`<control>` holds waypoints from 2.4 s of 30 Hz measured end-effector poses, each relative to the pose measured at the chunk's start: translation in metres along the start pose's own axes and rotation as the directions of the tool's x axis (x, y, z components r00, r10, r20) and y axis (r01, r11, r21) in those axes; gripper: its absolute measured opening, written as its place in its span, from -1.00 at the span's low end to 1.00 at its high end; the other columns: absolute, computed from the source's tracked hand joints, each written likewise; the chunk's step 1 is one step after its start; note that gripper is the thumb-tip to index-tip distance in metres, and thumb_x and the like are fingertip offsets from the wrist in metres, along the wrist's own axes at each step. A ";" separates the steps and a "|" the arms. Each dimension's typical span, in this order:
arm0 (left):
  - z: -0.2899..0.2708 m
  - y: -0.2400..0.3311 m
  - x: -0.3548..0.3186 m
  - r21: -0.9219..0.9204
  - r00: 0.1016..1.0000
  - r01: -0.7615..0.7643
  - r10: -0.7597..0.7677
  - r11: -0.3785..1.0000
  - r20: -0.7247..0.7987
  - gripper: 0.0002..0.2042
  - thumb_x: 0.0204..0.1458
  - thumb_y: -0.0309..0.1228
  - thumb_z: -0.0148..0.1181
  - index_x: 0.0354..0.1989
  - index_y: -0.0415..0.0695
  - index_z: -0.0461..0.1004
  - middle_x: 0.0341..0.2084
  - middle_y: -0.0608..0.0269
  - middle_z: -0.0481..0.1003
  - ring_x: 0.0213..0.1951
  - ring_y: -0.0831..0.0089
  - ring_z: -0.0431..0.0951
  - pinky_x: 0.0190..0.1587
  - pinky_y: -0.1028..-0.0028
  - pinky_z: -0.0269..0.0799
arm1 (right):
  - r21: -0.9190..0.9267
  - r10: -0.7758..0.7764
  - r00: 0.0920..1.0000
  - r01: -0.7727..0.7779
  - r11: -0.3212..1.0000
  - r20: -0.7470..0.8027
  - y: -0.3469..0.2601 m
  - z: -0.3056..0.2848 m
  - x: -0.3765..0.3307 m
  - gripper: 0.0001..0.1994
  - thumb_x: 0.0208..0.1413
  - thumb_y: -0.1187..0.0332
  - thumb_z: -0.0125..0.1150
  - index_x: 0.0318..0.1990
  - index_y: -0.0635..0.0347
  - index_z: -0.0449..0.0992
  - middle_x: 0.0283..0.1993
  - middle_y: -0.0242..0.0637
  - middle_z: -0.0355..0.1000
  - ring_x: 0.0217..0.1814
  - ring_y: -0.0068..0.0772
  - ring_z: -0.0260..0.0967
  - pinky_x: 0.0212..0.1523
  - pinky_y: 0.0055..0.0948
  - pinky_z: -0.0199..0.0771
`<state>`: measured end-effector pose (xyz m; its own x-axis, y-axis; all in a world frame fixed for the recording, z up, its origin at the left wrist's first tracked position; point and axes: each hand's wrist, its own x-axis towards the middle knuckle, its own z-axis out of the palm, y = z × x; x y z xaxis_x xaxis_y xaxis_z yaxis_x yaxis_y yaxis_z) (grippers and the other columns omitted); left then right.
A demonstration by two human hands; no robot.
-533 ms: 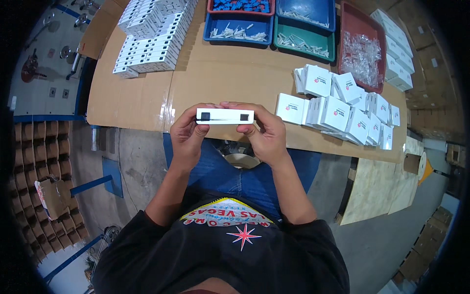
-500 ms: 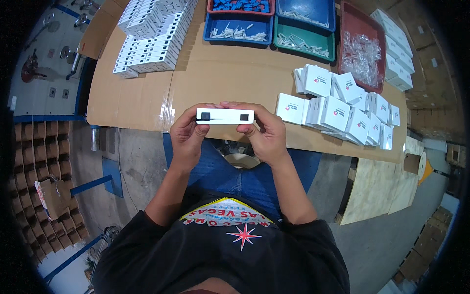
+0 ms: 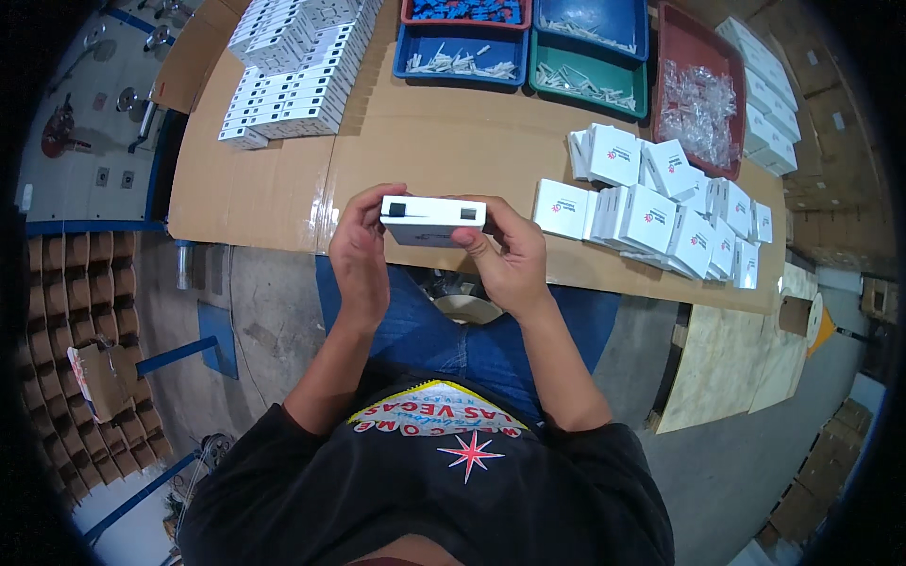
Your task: The person assembles small electronic components into white cardboard boxes. They place a white circuit board and a blue plastic part into a clear plastic bag, then insert the bag into the box. The person closes the box and stacks it with other completed units on the table.
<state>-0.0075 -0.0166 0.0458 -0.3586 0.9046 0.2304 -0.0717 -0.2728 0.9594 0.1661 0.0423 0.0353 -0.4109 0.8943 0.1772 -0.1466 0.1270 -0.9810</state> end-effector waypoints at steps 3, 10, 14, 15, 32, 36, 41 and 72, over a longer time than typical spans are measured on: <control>0.007 -0.001 0.011 0.064 0.967 0.145 -0.128 0.987 -0.219 -0.43 0.51 0.01 -0.34 -0.33 -0.19 0.44 -0.41 0.26 0.49 -0.31 0.55 0.47 -0.17 0.51 0.36 | -0.046 0.008 1.000 -0.008 0.999 -0.011 0.002 0.012 0.001 -0.69 0.22 0.30 0.43 -0.03 0.36 0.61 -0.12 -0.17 0.64 -0.08 -0.39 0.60 -0.01 -0.42 0.57; 0.007 -0.013 0.027 -0.001 0.913 0.163 -0.151 0.987 -0.380 -0.39 0.52 -0.06 -0.31 -0.64 -0.12 0.25 -0.70 0.41 0.25 -0.57 0.64 0.21 -0.45 0.50 0.12 | -0.241 -0.228 0.973 0.226 0.944 0.022 0.011 0.030 0.001 -0.67 0.14 0.31 0.50 -0.08 0.37 0.62 -0.15 -0.14 0.63 -0.15 -0.32 0.62 -0.11 -0.43 0.57; 0.005 -0.011 0.024 0.034 0.907 0.105 -0.082 0.994 -0.414 -0.42 0.51 -0.09 -0.31 -0.63 -0.09 0.21 -0.72 0.37 0.23 -0.62 0.60 0.17 -0.49 0.49 0.10 | -0.231 -0.252 0.964 0.266 0.936 0.087 0.012 0.030 0.000 -0.67 0.14 0.28 0.51 -0.09 0.35 0.61 -0.16 -0.14 0.63 -0.17 -0.31 0.62 -0.16 -0.45 0.57; 0.003 -0.011 0.024 0.053 0.902 0.100 -0.068 0.994 -0.426 -0.44 0.51 -0.10 -0.31 -0.62 -0.08 0.19 -0.73 0.34 0.23 -0.64 0.58 0.17 -0.50 0.48 0.11 | -0.236 -0.252 0.963 0.269 0.934 0.100 0.010 0.032 -0.001 -0.67 0.14 0.28 0.50 -0.09 0.34 0.61 -0.16 -0.14 0.62 -0.18 -0.31 0.62 -0.17 -0.45 0.57; -0.010 -0.017 0.023 0.092 0.941 0.114 -0.078 0.989 -0.331 -0.39 0.50 -0.03 -0.27 -0.61 -0.15 0.30 -0.63 0.38 0.29 -0.50 0.60 0.25 -0.38 0.51 0.14 | -0.201 0.064 0.976 -0.021 0.979 0.207 0.026 0.026 -0.007 -0.67 0.26 0.25 0.40 -0.01 0.33 0.51 -0.27 -0.16 0.59 -0.27 -0.38 0.55 -0.18 -0.44 0.53; -0.009 -0.024 0.025 -0.123 0.990 0.136 -0.138 0.983 -0.009 -0.51 0.46 -0.02 -0.11 -0.30 -0.22 0.50 -0.37 0.32 0.48 -0.28 0.60 0.45 -0.17 0.56 0.35 | 0.062 0.151 0.982 -0.159 0.985 0.115 0.021 0.022 -0.005 -0.66 0.27 0.37 0.38 0.10 0.32 0.47 -0.12 -0.27 0.59 -0.09 -0.48 0.55 -0.04 -0.46 0.55; -0.010 -0.025 0.010 -0.264 0.843 0.522 -0.446 0.811 0.300 -0.53 0.38 -0.25 0.13 0.37 -0.23 0.38 0.11 0.18 0.55 0.11 0.50 0.53 0.19 0.43 0.44 | 0.266 0.240 0.968 -0.252 0.930 0.075 0.021 0.015 0.004 -0.51 0.24 0.44 0.41 0.24 0.29 0.34 0.06 -0.24 0.55 0.04 -0.49 0.53 0.05 -0.46 0.55; -0.091 -0.095 0.008 0.173 0.977 0.187 -0.165 0.967 -0.133 -0.51 0.42 -0.15 0.03 0.40 -0.16 0.31 0.10 0.11 0.52 0.02 0.45 0.52 0.13 0.41 0.40 | -0.096 0.179 0.973 -0.194 0.976 -0.145 0.062 0.034 0.027 -0.72 0.42 0.42 0.15 0.19 0.34 0.42 -0.01 -0.26 0.55 0.03 -0.55 0.48 0.04 -0.52 0.49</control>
<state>-0.0877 -0.0136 -0.0582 -0.4623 0.8856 0.0453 0.0245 -0.0383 0.9990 0.1154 0.0595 -0.0184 -0.2954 0.9553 -0.0144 0.0231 -0.0079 -0.9997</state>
